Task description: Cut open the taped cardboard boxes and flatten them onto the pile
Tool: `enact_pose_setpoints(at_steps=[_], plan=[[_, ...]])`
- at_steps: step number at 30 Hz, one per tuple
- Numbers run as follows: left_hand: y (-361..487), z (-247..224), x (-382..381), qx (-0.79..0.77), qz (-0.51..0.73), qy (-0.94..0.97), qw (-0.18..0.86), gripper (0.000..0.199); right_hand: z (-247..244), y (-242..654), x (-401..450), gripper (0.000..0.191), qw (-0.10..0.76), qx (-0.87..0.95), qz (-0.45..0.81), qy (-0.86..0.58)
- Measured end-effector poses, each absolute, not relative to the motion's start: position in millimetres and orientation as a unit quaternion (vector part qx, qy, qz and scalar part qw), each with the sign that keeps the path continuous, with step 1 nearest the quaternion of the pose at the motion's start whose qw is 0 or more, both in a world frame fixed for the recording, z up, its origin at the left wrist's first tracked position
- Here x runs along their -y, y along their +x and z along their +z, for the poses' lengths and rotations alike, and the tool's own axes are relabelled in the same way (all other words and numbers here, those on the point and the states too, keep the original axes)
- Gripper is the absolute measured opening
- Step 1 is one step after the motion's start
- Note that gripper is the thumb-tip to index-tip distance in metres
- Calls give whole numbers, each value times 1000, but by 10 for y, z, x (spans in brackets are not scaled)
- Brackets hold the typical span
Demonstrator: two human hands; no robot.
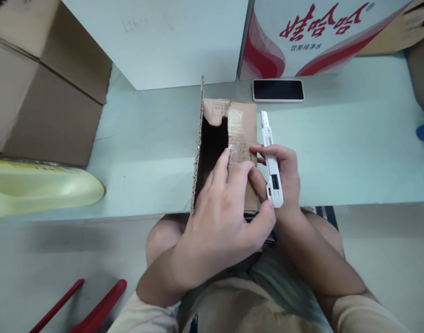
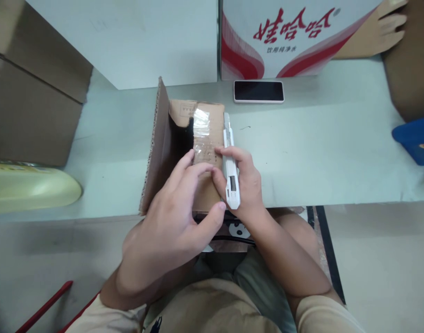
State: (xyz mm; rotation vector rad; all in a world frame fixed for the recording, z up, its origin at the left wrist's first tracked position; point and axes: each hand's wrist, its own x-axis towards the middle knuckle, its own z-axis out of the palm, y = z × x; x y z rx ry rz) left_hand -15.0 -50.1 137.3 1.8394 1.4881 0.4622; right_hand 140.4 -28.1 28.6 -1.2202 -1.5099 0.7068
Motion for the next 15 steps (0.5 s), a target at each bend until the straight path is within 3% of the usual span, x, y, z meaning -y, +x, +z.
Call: enact_pose_setpoints(at_steps=[7,11,15], plan=[[-144,1391,616,-579,162,729,328,40,280,1398,261,41,516,631,297,-498],[-202,1419,683,-524,251,767,272,37,309,1388,258,39,519,638,289,-490],[-235,1418,677,-413,352,789,289,15,326,1383,255,37,517,639,277,-497]])
